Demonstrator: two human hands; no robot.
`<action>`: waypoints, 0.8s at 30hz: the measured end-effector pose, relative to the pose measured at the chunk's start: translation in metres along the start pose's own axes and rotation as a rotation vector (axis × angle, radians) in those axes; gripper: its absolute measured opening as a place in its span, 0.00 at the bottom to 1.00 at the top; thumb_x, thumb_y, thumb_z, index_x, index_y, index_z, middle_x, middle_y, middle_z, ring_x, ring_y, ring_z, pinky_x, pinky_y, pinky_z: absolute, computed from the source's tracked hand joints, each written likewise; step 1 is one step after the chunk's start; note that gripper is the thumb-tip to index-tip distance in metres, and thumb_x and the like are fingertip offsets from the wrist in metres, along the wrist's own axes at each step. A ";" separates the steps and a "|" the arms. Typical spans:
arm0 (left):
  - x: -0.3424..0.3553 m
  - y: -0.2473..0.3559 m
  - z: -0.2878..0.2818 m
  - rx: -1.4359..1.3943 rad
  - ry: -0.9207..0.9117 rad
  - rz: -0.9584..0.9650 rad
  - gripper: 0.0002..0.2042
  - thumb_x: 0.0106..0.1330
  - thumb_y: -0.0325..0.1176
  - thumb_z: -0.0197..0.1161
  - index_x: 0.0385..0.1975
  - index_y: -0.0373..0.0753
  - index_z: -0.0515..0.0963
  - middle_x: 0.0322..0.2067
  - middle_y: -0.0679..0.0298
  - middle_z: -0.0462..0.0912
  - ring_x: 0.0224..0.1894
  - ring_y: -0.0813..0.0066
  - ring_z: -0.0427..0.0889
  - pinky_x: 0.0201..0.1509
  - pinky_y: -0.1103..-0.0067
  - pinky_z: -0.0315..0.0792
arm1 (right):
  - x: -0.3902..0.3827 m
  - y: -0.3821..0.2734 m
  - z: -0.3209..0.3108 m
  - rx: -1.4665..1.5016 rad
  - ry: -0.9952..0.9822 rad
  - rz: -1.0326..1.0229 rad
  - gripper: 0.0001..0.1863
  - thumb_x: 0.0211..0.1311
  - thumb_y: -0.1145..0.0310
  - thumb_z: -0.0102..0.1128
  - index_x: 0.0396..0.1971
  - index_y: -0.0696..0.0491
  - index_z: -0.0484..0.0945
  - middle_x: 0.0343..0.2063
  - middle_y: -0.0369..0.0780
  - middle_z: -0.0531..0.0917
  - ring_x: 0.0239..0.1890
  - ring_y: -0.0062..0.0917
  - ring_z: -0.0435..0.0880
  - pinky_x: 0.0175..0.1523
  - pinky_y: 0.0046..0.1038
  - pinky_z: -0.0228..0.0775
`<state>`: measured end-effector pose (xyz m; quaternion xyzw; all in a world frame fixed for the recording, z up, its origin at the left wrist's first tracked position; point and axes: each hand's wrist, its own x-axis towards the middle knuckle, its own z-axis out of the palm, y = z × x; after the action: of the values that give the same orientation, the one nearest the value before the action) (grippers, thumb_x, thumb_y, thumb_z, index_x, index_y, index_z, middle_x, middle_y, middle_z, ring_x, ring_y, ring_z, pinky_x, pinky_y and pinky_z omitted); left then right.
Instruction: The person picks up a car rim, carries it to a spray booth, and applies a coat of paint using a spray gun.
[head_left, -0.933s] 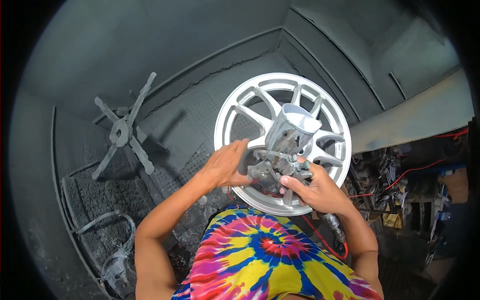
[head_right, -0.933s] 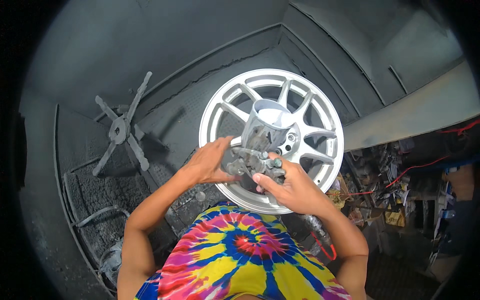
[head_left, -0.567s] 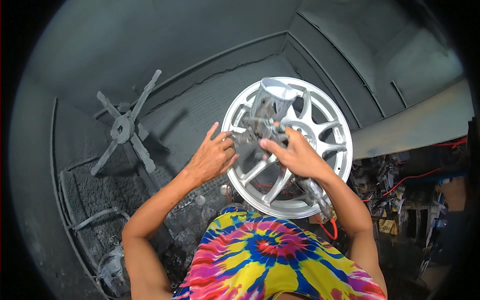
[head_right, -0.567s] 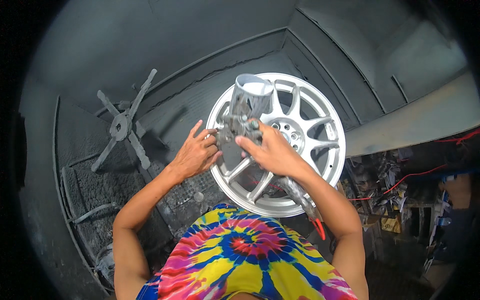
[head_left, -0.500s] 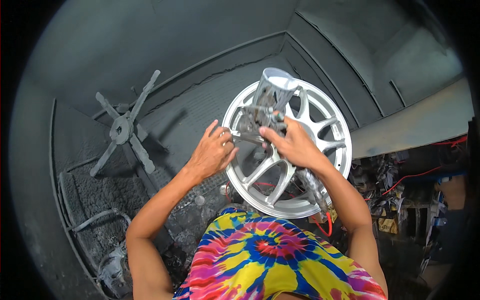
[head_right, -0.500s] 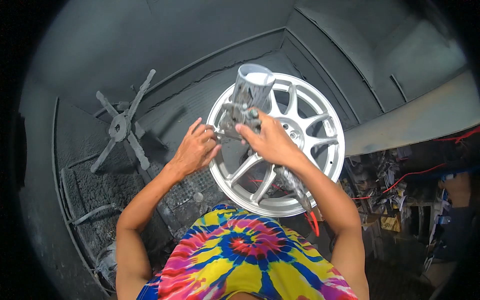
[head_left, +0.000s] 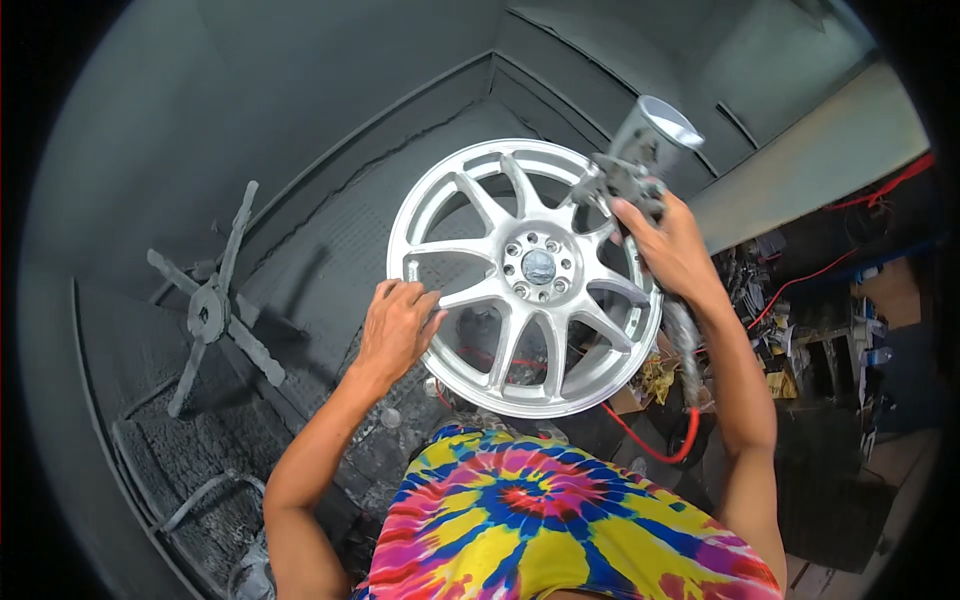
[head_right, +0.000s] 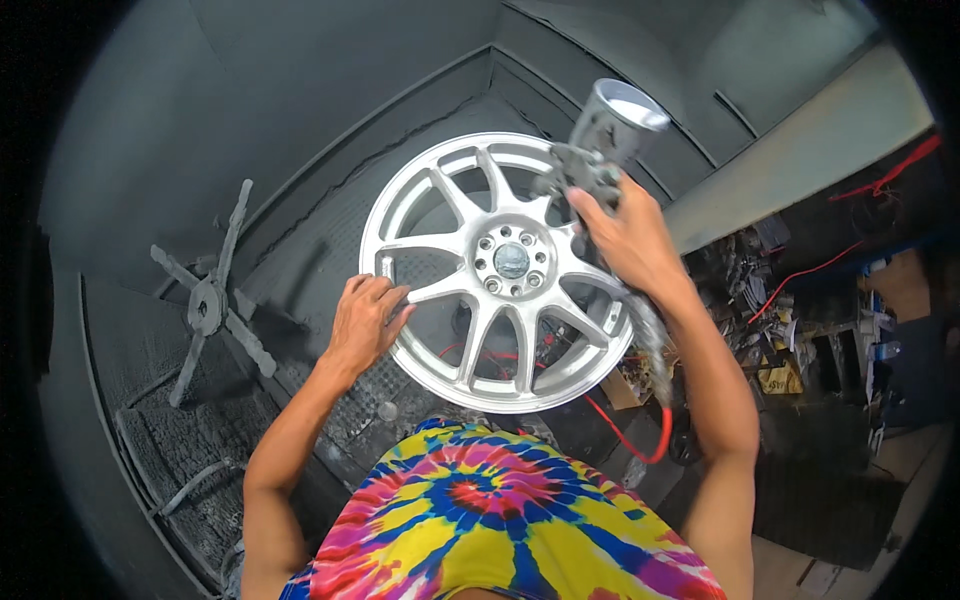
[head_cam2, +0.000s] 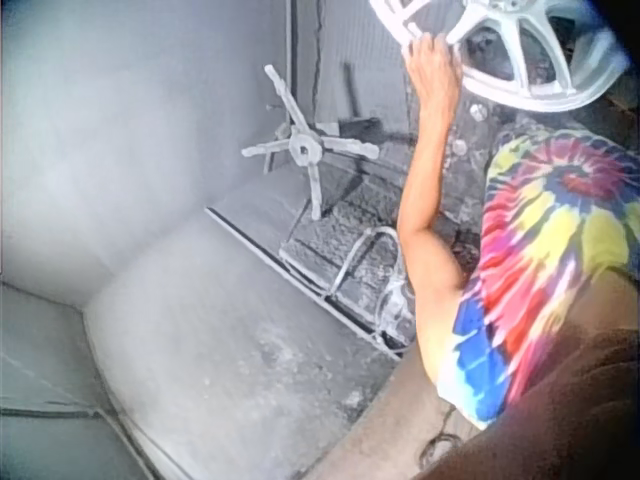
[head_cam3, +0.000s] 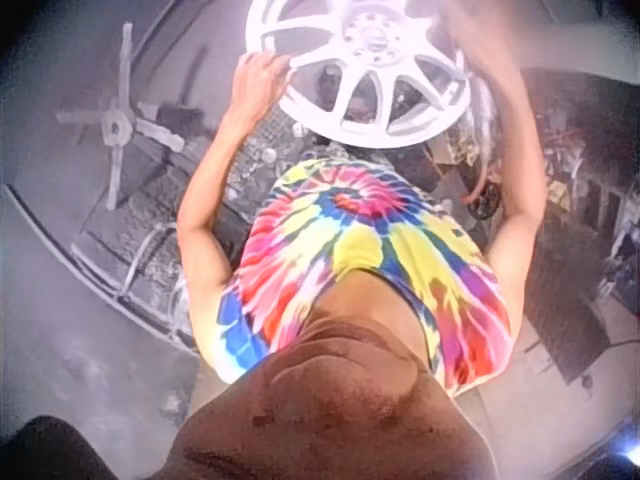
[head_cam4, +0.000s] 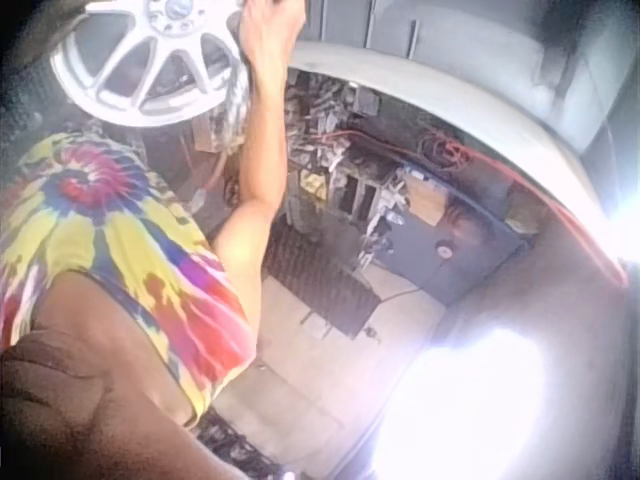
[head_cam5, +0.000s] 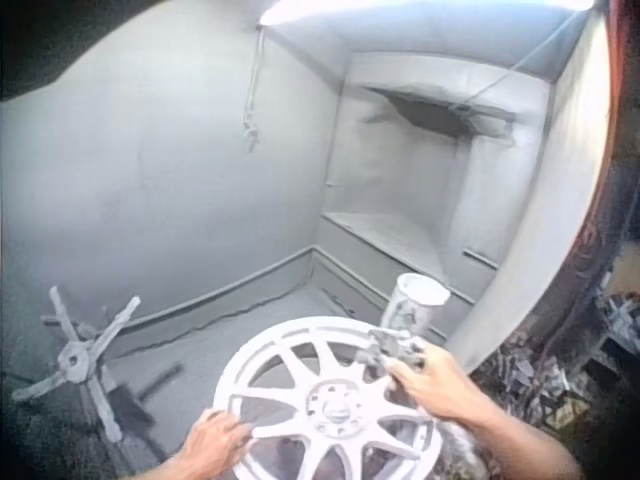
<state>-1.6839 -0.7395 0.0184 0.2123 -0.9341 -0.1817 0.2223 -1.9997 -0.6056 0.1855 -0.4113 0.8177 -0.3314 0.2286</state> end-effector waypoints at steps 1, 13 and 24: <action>0.000 0.003 0.001 0.016 0.008 -0.002 0.12 0.60 0.32 0.76 0.42 0.36 0.86 0.34 0.59 0.82 0.42 0.58 0.83 0.58 0.64 0.73 | -0.017 0.007 -0.011 -0.041 0.047 -0.049 0.20 0.74 0.60 0.64 0.55 0.60 0.80 0.32 0.43 0.89 0.34 0.24 0.85 0.46 0.31 0.78; -0.047 0.086 0.022 0.107 -0.102 -0.200 0.13 0.63 0.36 0.74 0.36 0.30 0.85 0.30 0.51 0.83 0.32 0.49 0.84 0.39 0.59 0.78 | -0.129 0.005 -0.030 0.169 -0.017 -0.119 0.17 0.74 0.66 0.66 0.52 0.63 0.77 0.27 0.40 0.85 0.29 0.18 0.80 0.37 0.26 0.75; -0.018 0.202 0.105 -0.563 -0.149 0.015 0.17 0.69 0.34 0.69 0.52 0.28 0.83 0.55 0.42 0.83 0.57 0.43 0.83 0.61 0.58 0.77 | -0.114 0.017 -0.019 0.099 -0.081 -0.262 0.15 0.74 0.65 0.66 0.50 0.61 0.78 0.25 0.36 0.83 0.28 0.14 0.76 0.36 0.26 0.74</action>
<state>-1.7851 -0.5346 0.0128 0.1215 -0.8621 -0.4473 0.2046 -1.9572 -0.4969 0.1973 -0.5159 0.7297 -0.3817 0.2362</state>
